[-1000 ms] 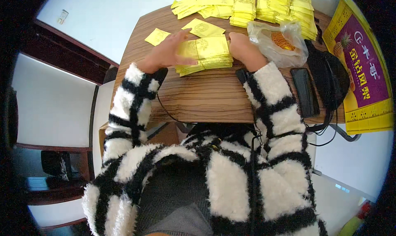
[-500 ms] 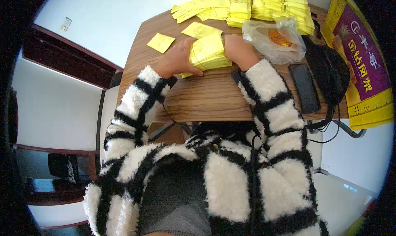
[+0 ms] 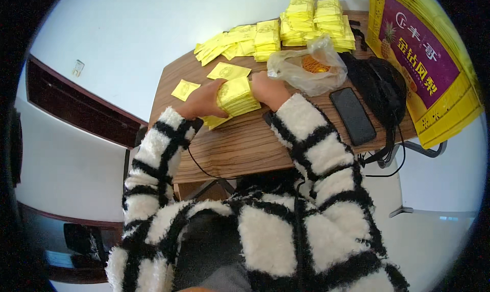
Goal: Folding yellow sheets of paper on a desk.
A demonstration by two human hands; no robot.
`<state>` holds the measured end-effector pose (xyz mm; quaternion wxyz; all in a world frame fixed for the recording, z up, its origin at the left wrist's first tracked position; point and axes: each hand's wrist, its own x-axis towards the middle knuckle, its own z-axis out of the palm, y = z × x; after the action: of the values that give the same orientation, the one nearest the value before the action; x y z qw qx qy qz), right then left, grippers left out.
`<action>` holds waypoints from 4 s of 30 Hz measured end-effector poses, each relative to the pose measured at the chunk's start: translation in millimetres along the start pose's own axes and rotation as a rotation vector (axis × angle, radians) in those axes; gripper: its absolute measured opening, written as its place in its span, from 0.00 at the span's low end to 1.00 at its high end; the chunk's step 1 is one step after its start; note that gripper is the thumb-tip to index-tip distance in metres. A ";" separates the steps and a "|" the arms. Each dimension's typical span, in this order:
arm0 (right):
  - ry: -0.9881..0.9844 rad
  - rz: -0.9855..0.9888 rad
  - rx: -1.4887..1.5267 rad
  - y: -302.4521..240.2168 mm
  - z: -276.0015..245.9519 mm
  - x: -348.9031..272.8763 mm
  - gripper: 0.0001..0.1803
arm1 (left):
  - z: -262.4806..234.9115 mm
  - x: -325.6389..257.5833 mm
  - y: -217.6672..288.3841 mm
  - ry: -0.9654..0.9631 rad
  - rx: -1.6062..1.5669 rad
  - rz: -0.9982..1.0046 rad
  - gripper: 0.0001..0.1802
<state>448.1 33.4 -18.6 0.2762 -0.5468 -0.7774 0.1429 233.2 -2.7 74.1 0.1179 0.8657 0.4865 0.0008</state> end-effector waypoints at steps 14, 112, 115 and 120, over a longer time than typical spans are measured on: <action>0.030 0.014 0.086 15.7 -3.9 9.0 0.17 | -53.7 51.1 -31.6 0.117 -0.354 -0.109 0.50; -0.045 -0.282 0.720 -25.3 14.7 -5.1 0.24 | 20.7 -32.5 -15.9 -0.040 -1.065 -0.014 0.44; -0.058 -0.291 0.929 -24.4 19.6 -2.0 0.24 | 10.5 -35.4 -18.5 -0.150 -1.166 -0.022 0.44; -0.224 0.022 1.113 -36.4 5.9 -11.1 0.24 | 10.8 -44.6 -11.5 -0.126 -1.331 -0.033 0.41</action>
<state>419.4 10.4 -7.3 0.4371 -0.3083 -0.6038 0.5910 201.3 -36.7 66.4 0.6550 0.5992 0.3876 0.2486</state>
